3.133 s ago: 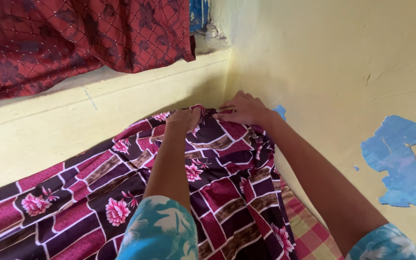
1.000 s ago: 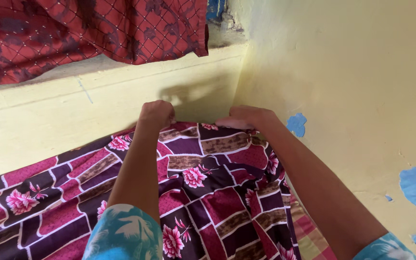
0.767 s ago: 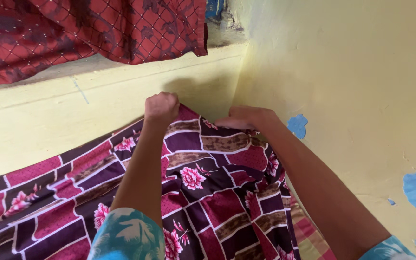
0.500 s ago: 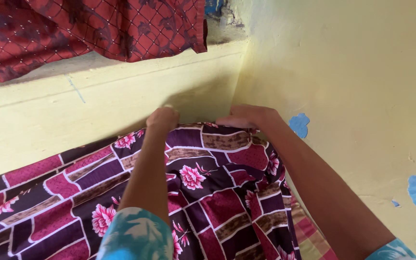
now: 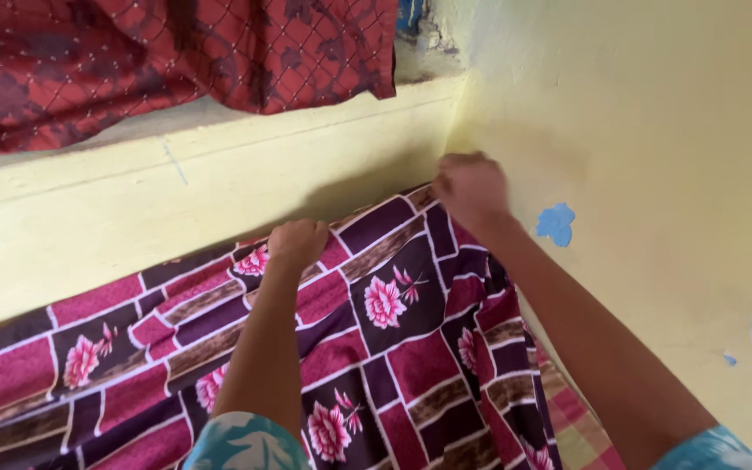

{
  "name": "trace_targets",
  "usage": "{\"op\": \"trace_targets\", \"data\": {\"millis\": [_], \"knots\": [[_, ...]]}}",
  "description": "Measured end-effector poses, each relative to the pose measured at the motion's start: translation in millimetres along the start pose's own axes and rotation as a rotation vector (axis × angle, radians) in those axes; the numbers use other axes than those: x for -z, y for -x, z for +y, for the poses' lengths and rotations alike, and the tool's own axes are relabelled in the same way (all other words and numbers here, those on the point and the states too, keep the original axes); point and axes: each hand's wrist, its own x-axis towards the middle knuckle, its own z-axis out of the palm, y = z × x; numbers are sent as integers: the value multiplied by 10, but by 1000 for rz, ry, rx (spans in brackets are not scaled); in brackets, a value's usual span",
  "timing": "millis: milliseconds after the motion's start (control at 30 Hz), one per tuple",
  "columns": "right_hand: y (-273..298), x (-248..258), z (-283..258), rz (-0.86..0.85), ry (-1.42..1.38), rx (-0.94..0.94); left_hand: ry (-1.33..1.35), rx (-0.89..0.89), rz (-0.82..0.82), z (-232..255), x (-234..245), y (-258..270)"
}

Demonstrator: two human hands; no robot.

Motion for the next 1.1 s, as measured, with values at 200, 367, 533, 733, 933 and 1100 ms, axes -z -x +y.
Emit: {"op": "trace_targets", "data": {"millis": [200, 367, 533, 733, 933, 1100], "knots": [[262, -628, -1032, -401, 33, 412, -205, -140, 26, 118, 120, 387], [385, -729, -1444, -403, 95, 297, 88, -69, 89, -65, 257, 527], [508, -598, -1671, -270, 123, 272, 94, -281, 105, -256, 354, 650], [688, -307, -1735, -337, 205, 336, -135, 56, -73, -1072, 393, 825], [745, -240, -1664, -232, 159, 381, -91, 207, -32, -1278, 302, 700], [424, -404, -1271, -572, 137, 307, -99, 159, 54, -1309, 371, 896]]}}
